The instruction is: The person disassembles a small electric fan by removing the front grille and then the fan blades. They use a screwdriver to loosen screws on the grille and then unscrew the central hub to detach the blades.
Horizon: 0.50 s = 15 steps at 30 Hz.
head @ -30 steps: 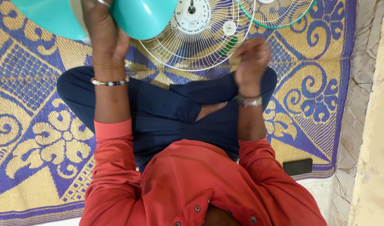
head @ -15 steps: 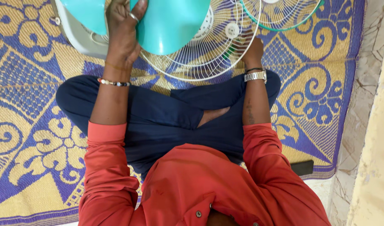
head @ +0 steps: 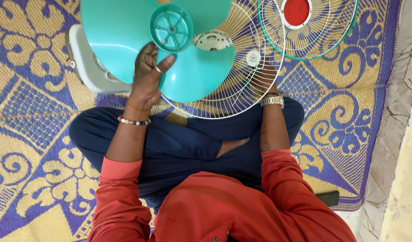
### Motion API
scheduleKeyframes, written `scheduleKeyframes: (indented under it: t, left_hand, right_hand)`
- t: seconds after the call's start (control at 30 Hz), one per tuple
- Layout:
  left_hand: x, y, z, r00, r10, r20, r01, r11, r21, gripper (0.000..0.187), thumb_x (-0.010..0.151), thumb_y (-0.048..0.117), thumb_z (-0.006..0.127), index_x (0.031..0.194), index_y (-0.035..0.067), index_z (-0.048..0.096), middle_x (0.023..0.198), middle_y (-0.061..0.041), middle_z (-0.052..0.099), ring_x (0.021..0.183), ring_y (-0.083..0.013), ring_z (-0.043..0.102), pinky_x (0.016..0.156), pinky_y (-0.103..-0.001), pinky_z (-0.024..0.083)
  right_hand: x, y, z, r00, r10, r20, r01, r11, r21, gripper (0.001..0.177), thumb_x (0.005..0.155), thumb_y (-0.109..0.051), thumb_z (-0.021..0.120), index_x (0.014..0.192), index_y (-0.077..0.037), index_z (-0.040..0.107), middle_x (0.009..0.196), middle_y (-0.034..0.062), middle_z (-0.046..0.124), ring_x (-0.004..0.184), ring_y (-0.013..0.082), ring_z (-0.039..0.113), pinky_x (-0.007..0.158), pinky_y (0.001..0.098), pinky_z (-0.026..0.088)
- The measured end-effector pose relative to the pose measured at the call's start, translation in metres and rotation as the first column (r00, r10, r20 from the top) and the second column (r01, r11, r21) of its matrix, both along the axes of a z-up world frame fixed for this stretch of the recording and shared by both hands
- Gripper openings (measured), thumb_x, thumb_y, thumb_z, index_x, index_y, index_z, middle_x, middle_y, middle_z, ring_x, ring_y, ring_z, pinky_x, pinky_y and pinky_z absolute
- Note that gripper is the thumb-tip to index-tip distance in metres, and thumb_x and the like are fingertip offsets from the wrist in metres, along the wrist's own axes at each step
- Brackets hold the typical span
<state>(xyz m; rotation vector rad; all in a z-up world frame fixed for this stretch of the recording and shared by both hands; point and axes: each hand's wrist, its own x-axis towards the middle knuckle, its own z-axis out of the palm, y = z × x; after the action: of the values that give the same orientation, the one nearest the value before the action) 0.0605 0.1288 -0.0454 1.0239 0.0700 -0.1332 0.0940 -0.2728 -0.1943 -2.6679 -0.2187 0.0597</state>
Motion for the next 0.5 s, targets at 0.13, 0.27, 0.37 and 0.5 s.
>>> scheduleKeyframes:
  t: [0.13, 0.27, 0.37, 0.5]
  left_hand:
    - [-0.001, -0.004, 0.002, 0.996, -0.047, -0.072, 0.042, 0.997, -0.062, 0.066, 0.091, 0.008, 0.081, 0.146, -0.003, 0.046, 0.124, -0.013, 0.07, 0.112, -0.0176, 0.068, 0.1, -0.033, 0.057]
    - [-0.004, -0.005, -0.005, 0.996, -0.063, -0.07, 0.056, 0.994, -0.091, 0.067, 0.09, 0.009, 0.081, 0.145, -0.003, 0.045, 0.125, -0.012, 0.07, 0.115, -0.0181, 0.068, 0.103, -0.034, 0.057]
    - [-0.006, -0.005, -0.016, 0.999, -0.037, 0.006, 0.037, 0.996, -0.083, 0.066, 0.093, 0.01, 0.081, 0.148, -0.004, 0.047, 0.135, -0.01, 0.066, 0.127, -0.0176, 0.061, 0.114, -0.033, 0.049]
    - [-0.011, -0.004, -0.027, 0.998, 0.006, 0.054, -0.004, 0.999, -0.038, 0.062, 0.096, 0.011, 0.08, 0.149, -0.002, 0.048, 0.142, -0.01, 0.06, 0.136, -0.0191, 0.055, 0.12, -0.035, 0.043]
  right_hand:
    - [0.002, 0.0, 0.003, 0.991, -0.071, -0.117, 0.078, 0.995, 0.063, 0.038, 0.083, -0.023, 0.087, 0.101, 0.001, 0.064, 0.083, 0.0175, 0.071, 0.07, 0.0306, 0.069, 0.059, 0.0412, 0.057]
    - [-0.002, 0.003, 0.01, 0.964, -0.114, -0.24, 0.182, 0.941, 0.286, 0.025, 0.095, -0.024, 0.077, 0.105, -0.003, 0.069, 0.089, 0.0126, 0.075, 0.075, 0.0254, 0.073, 0.063, 0.0366, 0.059]
    - [-0.001, 0.01, 0.027, 0.994, -0.096, 0.053, 0.092, 0.993, 0.071, 0.034, 0.087, -0.019, 0.082, 0.107, 0.001, 0.063, 0.081, 0.018, 0.072, 0.068, 0.0316, 0.07, 0.056, 0.0414, 0.055]
    - [-0.009, 0.01, 0.074, 0.897, -0.387, 0.213, 0.39, 0.92, 0.026, 0.031, 0.094, -0.01, 0.074, 0.121, -0.005, 0.059, 0.085, 0.016, 0.075, 0.075, 0.0323, 0.073, 0.06, 0.0438, 0.055]
